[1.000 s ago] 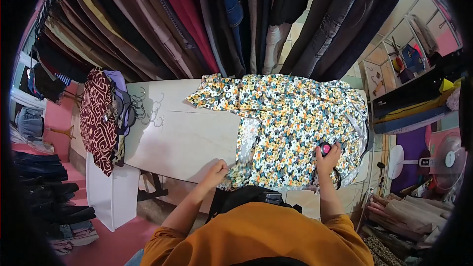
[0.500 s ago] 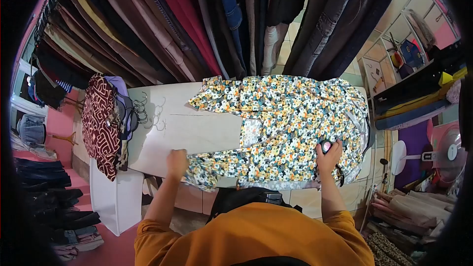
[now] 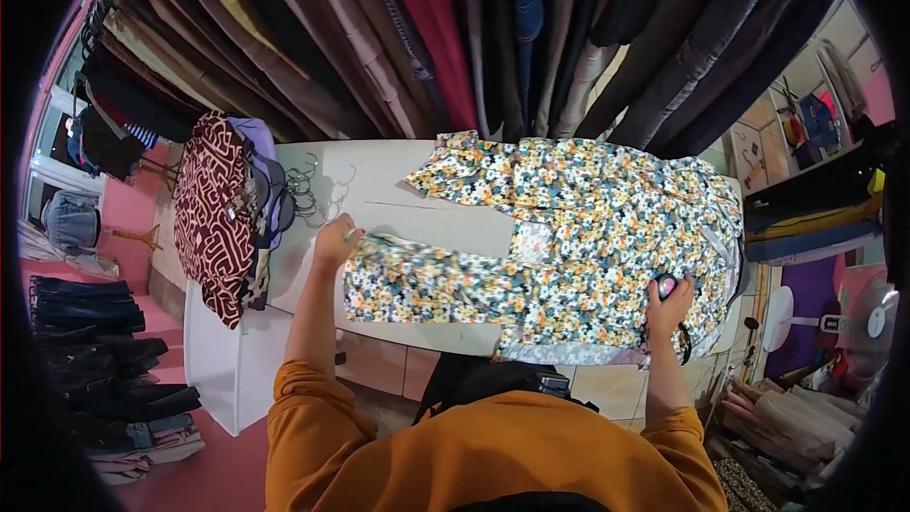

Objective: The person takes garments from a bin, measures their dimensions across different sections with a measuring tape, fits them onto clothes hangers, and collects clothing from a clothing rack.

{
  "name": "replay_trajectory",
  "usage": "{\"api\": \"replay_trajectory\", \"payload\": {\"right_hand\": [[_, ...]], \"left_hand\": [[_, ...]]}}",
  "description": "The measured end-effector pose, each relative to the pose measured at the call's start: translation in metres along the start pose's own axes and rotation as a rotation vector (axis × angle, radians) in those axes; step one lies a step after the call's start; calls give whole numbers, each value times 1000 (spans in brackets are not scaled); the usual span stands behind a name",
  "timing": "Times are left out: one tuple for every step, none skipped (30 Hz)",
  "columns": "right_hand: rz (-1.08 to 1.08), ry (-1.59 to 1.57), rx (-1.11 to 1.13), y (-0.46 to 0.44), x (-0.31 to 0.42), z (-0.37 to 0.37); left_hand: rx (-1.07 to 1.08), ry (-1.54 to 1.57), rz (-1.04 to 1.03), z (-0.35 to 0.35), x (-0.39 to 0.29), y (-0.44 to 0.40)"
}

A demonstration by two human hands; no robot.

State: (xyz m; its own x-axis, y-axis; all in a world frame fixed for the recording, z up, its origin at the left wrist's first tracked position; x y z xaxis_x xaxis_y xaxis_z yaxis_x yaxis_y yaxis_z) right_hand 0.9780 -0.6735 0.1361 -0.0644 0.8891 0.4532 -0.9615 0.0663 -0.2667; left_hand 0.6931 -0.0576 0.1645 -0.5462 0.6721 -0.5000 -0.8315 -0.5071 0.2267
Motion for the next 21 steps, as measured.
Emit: {"api": "replay_trajectory", "payload": {"right_hand": [[1,-3,4,0,-3,-2],[4,-5,6,-1,-6,-3],[20,23,8,-2,-7,-4],[59,146,-12,-3,-9,-2],[113,169,-58,0,3,4],[165,191,-103,5,21,12],[166,187,-98,13,34,11],[78,-53,35,22,43,7],[-10,-292,166,28,49,3],[28,-247,223,38,50,-9],[157,-187,221,46,56,-20],[288,-128,222,52,67,-26],[262,-53,200,57,72,-29],[232,-75,167,58,76,-31],[190,-64,161,58,77,-33],[146,-51,150,56,76,-34],[139,-41,154,55,76,-34],[137,-37,152,55,79,-34],[108,-61,163,55,80,-34],[79,-84,175,54,81,-33],[64,-69,181,53,77,-39]], "left_hand": [[-198,-135,-13,3,5,5],[-396,-270,-26,5,8,13],[-469,-299,-12,1,9,24],[-470,-300,-8,-6,6,35],[-591,-260,9,-13,-1,50],[-712,-220,27,-21,-7,66],[-714,-208,-49,-44,-3,80],[-714,-197,-125,-66,1,94],[-712,-199,-121,-76,-8,110],[-526,-267,-105,-86,-21,122],[-340,-332,-87,-90,-25,128],[-339,-332,-79,-87,-21,131],[-310,-295,-58,-84,-15,134],[-280,-257,-37,-82,-9,140],[-264,-278,-40,-78,0,146],[-263,-277,-35,-74,7,150],[-220,-268,-54,-70,14,153],[-176,-257,-77,-66,18,154],[-153,-253,-103,-62,20,153],[-148,-246,-106,-61,20,153],[-146,-304,-92,-54,14,151]]}}
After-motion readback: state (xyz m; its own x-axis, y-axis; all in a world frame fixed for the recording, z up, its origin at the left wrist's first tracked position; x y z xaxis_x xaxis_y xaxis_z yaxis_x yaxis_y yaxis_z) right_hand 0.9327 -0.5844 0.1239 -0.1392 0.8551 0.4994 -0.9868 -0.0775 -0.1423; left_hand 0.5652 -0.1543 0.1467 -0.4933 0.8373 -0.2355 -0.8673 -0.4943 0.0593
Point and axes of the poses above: each hand's wrist, its own y-axis away from the middle knuckle, its own z-axis out of the back of the hand, x = y × z, the point moved 3 cm from there along -y, towards the middle knuckle, and after that the axes turned 10 degrees about -z, right-handed, at the moved point
